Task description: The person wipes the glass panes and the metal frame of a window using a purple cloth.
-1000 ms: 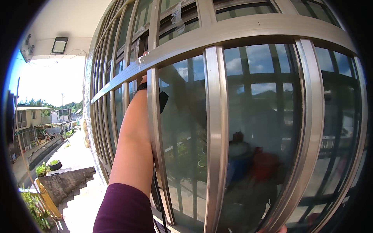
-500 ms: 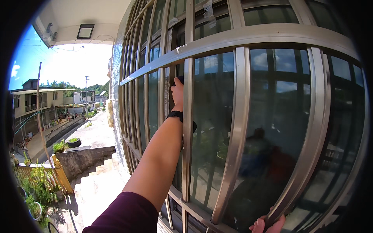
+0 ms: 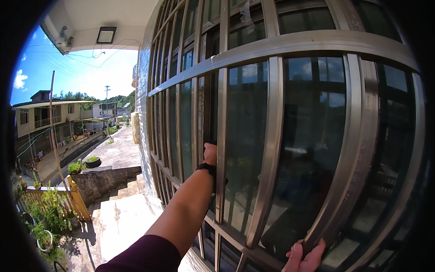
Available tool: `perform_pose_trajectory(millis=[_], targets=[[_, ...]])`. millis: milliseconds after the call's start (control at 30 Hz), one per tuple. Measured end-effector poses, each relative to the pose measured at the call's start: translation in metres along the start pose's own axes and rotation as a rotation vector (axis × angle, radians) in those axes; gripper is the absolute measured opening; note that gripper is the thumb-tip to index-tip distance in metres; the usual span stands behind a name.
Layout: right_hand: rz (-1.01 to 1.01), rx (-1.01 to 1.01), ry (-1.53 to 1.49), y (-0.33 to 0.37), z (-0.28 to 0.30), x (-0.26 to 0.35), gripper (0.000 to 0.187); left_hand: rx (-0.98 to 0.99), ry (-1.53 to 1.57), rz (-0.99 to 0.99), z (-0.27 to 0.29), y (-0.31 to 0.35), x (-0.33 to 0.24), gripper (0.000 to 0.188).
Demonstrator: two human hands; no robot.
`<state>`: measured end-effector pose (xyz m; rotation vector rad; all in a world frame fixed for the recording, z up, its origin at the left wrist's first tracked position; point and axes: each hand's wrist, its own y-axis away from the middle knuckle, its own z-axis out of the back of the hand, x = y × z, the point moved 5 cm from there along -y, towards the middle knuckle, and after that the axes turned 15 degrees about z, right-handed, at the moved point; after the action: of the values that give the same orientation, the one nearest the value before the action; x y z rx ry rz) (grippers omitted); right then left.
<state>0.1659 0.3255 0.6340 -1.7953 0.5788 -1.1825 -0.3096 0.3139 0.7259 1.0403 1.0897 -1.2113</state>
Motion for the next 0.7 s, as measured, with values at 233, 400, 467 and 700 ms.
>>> perform_pose_trajectory(millis=[233, 400, 467, 700], targets=[[0.058, -0.051, 0.0, -0.003, -0.002, -0.021, 0.035, 0.289, -0.033, 0.109, -0.034, -0.044, 0.025, 0.04], [0.032, 0.028, 0.002, 0.001, -0.004, -0.001, 0.034, 0.026, 0.028, -0.129, 0.03, 0.007, -0.019, 0.049], [-0.003, -0.005, -0.066, 0.001, -0.003, -0.002, 0.035, -0.07, 0.105, -0.294, 0.043, 0.028, -0.061, 0.053], [0.019, -0.032, 0.027, 0.001, 0.004, -0.007, 0.037, 0.008, 0.486, -0.876, 0.042, 0.048, -0.215, 0.058]])
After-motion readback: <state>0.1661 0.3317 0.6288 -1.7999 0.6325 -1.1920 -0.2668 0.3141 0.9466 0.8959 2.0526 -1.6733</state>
